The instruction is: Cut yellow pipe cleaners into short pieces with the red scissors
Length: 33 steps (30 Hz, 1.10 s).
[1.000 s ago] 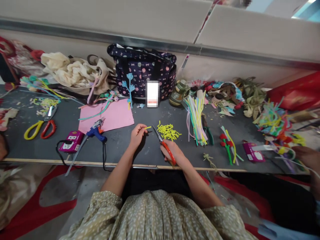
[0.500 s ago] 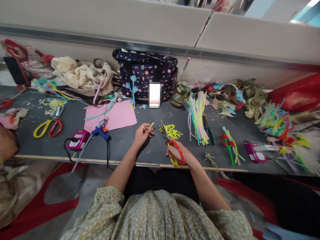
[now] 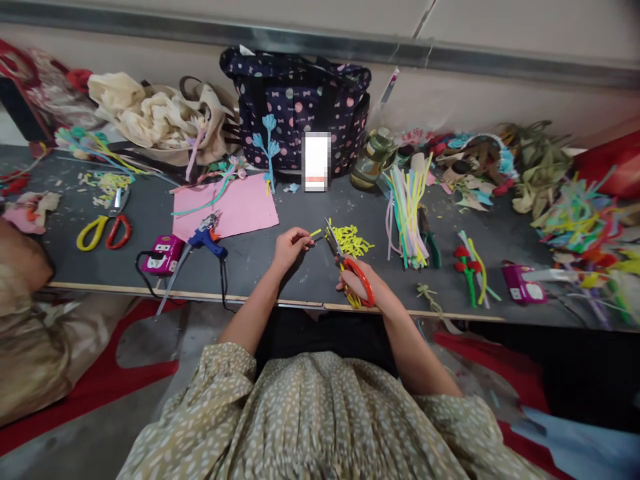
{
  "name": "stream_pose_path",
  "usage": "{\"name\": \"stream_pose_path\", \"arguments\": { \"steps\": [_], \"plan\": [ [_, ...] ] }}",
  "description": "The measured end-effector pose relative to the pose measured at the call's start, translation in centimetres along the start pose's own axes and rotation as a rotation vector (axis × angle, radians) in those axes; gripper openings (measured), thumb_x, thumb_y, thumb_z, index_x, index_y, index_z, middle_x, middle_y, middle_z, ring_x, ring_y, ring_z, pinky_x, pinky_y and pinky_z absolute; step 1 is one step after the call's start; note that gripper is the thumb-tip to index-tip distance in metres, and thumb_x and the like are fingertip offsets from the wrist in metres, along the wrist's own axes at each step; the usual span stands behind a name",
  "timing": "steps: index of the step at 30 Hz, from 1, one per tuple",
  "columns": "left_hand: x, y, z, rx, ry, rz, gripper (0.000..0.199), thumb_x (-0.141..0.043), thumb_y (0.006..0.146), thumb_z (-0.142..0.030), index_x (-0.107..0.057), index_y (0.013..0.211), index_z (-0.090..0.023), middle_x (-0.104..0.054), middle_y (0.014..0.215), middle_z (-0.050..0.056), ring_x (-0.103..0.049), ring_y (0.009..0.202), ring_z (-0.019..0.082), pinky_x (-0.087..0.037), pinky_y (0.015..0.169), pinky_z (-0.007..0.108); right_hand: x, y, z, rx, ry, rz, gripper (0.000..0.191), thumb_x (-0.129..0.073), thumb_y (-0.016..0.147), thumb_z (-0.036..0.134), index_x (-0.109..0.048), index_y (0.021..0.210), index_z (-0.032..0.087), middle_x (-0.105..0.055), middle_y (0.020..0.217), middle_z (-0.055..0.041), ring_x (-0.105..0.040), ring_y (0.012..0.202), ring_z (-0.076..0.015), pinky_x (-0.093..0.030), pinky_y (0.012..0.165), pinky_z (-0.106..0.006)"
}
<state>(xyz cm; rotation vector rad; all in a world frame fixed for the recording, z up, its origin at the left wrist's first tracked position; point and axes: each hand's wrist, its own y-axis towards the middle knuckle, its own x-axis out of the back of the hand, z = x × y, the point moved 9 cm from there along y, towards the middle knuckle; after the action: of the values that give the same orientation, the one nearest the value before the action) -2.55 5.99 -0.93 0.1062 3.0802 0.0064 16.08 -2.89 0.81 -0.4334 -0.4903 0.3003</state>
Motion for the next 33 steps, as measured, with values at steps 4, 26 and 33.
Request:
{"name": "stream_pose_path", "arguments": {
  "steps": [4,26,33],
  "plan": [
    [-0.2,-0.1,-0.4,-0.017,0.066,0.006,0.018,-0.066,0.073,-0.032,-0.062,0.081,-0.016,-0.066,0.066,0.002,-0.065,0.064,0.016,-0.05,0.059,0.027,0.3,-0.3,0.0,0.013,-0.014,-0.036,0.039,-0.042,0.083,0.019,-0.048,0.122,0.022,-0.062,0.075,0.0004,-0.07,0.067,-0.016,-0.047,0.049,-0.017],
    [0.4,-0.3,-2.2,-0.212,0.206,-0.04,0.008,-0.064,0.077,-0.024,-0.065,0.08,-0.017,-0.06,0.07,-0.001,-0.051,0.062,0.01,-0.041,0.061,0.023,-0.5,-2.0,1.5,0.069,-0.126,-0.015,0.007,-0.047,0.084,0.027,-0.05,0.082,0.021,-0.059,0.054,0.004,-0.059,0.045,-0.0112,-0.043,0.04,-0.015],
    [-3.7,-2.8,-3.4,-0.306,0.678,0.394,0.021,-0.051,0.085,-0.016,-0.071,0.084,-0.019,-0.064,0.091,0.004,-0.059,0.088,0.018,-0.045,0.083,0.032,-0.2,-2.3,1.5,0.096,-0.098,-0.038,0.012,-0.044,0.086,0.032,-0.049,0.084,0.021,-0.058,0.057,0.0037,-0.06,0.045,-0.0122,-0.043,0.04,-0.017]
  ]
}}
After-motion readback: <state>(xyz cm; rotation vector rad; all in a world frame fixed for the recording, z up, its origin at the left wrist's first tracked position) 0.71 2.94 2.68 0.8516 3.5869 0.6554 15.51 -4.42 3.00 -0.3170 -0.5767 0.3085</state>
